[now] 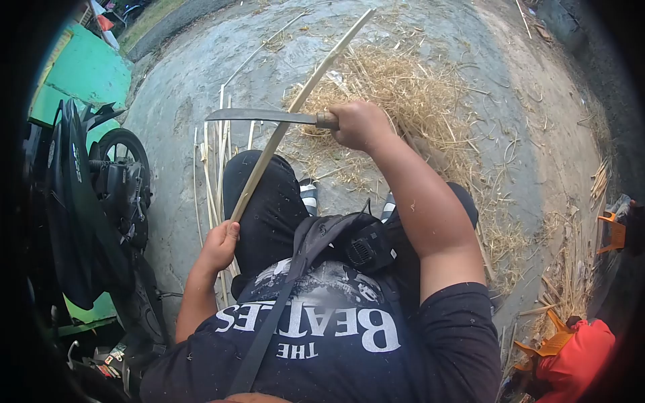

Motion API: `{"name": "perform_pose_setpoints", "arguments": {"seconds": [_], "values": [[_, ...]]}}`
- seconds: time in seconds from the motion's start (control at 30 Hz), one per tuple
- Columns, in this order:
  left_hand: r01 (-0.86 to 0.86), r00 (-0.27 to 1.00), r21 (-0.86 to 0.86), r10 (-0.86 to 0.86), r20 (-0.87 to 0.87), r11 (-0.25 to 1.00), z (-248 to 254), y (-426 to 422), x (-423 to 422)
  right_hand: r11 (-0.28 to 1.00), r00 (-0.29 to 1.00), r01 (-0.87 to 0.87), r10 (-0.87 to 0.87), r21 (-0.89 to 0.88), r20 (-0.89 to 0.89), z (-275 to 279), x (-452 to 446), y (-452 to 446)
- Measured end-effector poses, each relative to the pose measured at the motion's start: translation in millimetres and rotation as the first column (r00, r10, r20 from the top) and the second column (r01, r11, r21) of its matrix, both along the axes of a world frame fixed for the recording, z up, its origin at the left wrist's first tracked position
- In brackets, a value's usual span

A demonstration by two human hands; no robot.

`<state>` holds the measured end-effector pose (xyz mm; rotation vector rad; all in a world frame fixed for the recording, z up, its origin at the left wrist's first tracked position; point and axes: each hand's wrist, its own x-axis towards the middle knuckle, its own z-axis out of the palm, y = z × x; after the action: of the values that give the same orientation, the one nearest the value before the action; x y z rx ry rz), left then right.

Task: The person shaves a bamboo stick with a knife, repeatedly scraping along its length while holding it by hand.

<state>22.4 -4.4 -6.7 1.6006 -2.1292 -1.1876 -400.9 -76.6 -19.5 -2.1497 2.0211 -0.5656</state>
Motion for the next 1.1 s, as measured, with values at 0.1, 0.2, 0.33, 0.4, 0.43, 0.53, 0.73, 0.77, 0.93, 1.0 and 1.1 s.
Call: {"name": "perform_pose_setpoints", "arguments": {"seconds": [0.1, 0.2, 0.33, 0.4, 0.43, 0.53, 0.73, 0.77, 0.93, 1.0, 1.1], "values": [[0.014, 1.000, 0.023, -0.014, 0.005, 1.000, -3, 1, 3, 0.982, 0.994, -0.106, 0.100, -0.155, -0.045, 6, 14, 9], [0.017, 0.999, 0.028, -0.019, 0.049, 0.999, -5, -2, 2, 0.968, 0.996, -0.077, 0.064, -0.237, -0.064, -1, 9, 1], [-0.015, 1.000, 0.086, 0.014, 0.018, 0.996, 3, -6, -3, 0.982, 0.997, 0.044, -0.055, -0.183, -0.051, -7, -2, -8], [-0.019, 0.999, 0.121, 0.023, -0.031, 0.993, -3, -6, 4, 0.987, 0.996, 0.064, -0.073, -0.147, -0.055, -4, 3, -2], [-0.016, 0.998, 0.144, 0.024, -0.049, 0.989, -6, -6, 7, 0.981, 0.998, 0.005, -0.019, -0.195, -0.067, -3, 7, 0], [0.024, 1.000, 0.076, -0.023, -0.018, 0.997, -10, -6, 10, 0.945, 0.983, -0.167, 0.138, -0.281, -0.121, 6, 25, 10], [0.004, 1.000, -0.018, -0.004, -0.010, 1.000, -3, 1, 0, 0.948, 0.964, 0.260, -0.265, -0.181, -0.004, 2, -22, -10], [0.008, 1.000, -0.021, -0.008, 0.005, 1.000, -3, 1, 0, 0.932, 0.940, 0.338, -0.341, -0.133, 0.001, 3, -30, -10], [0.032, 0.999, -0.011, -0.032, 0.030, 0.999, -6, -2, 4, 0.971, 0.995, 0.021, -0.044, -0.239, -0.092, 18, -17, 6], [0.045, 0.999, 0.009, -0.045, 0.026, 0.999, -7, -3, 3, 0.967, 0.980, -0.150, 0.118, -0.208, -0.158, 26, 7, 16], [0.031, 0.999, 0.037, -0.031, -0.021, 0.999, -10, -6, 6, 0.971, 0.979, -0.178, 0.158, -0.161, -0.131, 23, 11, 18]]}}
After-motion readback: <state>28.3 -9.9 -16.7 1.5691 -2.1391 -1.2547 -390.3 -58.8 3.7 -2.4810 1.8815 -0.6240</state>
